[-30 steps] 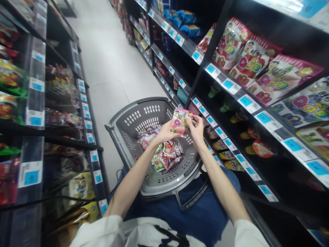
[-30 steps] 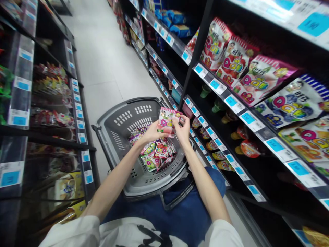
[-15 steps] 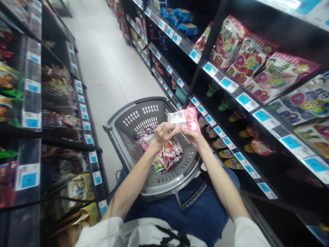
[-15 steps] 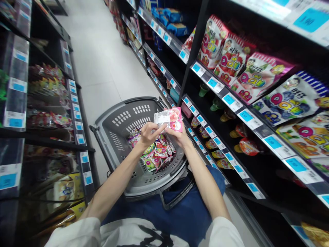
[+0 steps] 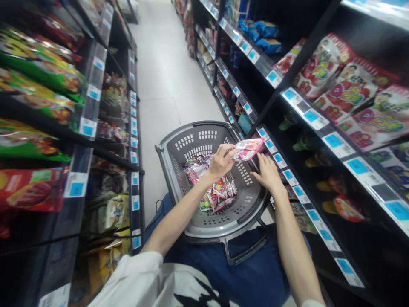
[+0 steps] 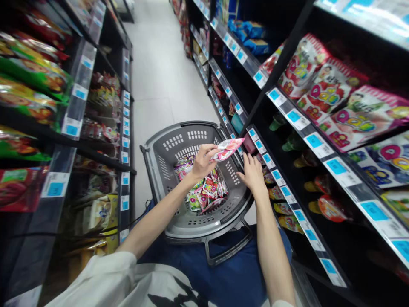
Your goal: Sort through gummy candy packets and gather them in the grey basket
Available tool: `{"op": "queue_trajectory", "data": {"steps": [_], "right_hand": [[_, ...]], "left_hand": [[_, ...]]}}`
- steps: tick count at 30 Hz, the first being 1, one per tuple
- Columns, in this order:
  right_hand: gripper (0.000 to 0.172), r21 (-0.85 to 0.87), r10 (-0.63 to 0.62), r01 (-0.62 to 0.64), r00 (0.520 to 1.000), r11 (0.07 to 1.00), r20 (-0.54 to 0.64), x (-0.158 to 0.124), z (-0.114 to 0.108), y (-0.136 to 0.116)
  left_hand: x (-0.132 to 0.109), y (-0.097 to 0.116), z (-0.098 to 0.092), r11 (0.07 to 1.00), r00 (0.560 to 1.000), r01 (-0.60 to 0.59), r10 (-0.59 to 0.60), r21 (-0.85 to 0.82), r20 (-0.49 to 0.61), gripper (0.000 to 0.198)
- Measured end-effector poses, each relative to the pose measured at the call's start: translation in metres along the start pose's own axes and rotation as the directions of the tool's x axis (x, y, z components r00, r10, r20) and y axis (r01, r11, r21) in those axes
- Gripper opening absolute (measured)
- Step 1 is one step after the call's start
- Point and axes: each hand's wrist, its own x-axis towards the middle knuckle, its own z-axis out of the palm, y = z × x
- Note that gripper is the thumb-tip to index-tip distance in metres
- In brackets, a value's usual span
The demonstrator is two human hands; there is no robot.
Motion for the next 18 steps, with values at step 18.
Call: {"op": "queue_trajectory", "data": {"steps": [18], "right_hand": [[0.073,-0.34,0.31,-0.326,0.945,0.882,-0.101,0.057,0.038,-0.035]], "left_hand": [[0.048,-0.046,-0.018,0.947,0.983,0.162,-0.179,-0.278,-0.036,0.026]]}}
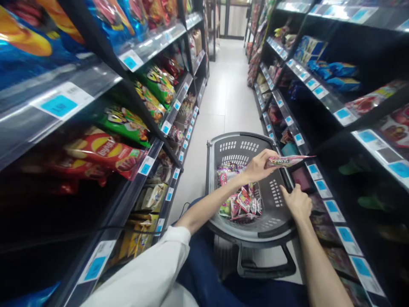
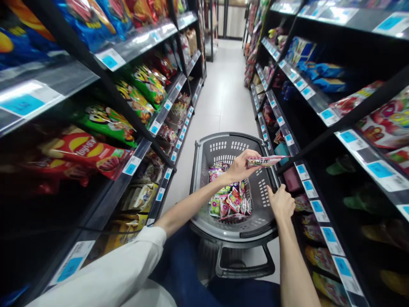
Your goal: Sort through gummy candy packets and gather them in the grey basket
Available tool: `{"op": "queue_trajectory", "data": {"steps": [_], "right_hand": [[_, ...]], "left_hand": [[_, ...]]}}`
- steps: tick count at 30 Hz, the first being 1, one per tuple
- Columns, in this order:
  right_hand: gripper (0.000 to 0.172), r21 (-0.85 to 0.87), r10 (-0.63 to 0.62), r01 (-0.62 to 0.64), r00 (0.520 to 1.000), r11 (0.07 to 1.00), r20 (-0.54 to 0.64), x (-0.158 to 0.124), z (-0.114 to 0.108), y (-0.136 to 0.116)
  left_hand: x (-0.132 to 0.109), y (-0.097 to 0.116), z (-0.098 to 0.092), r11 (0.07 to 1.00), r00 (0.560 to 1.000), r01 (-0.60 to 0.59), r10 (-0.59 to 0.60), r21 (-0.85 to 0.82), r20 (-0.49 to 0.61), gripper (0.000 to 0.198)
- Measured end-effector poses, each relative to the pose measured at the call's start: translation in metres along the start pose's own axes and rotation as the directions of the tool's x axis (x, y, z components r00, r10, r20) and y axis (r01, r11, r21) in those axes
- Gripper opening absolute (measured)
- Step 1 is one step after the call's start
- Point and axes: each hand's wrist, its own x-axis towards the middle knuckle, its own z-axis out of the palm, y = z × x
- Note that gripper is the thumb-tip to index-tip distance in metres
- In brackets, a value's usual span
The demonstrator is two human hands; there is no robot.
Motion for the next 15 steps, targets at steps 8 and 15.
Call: {"op": "queue_trajectory", "data": {"steps": [8,15], "right_hand": [[0.064,0.11,-0.05,0.053,0.998,0.992,-0.029,0.047,-0.007,-0.038],[0.057,0.246,-0.069,0.078,0.997,0.966,-0.042,0.097,-0.01,-0.076]], "left_hand": [[0.023,-0.013,-0.098,0.936,0.916,0.351,-0.337,0.023,-0.219,0.052],[0.046,-0.041,-0.177,0.905,0.765,0.423,-0.38,-0.039,-0.52,0.06]]}}
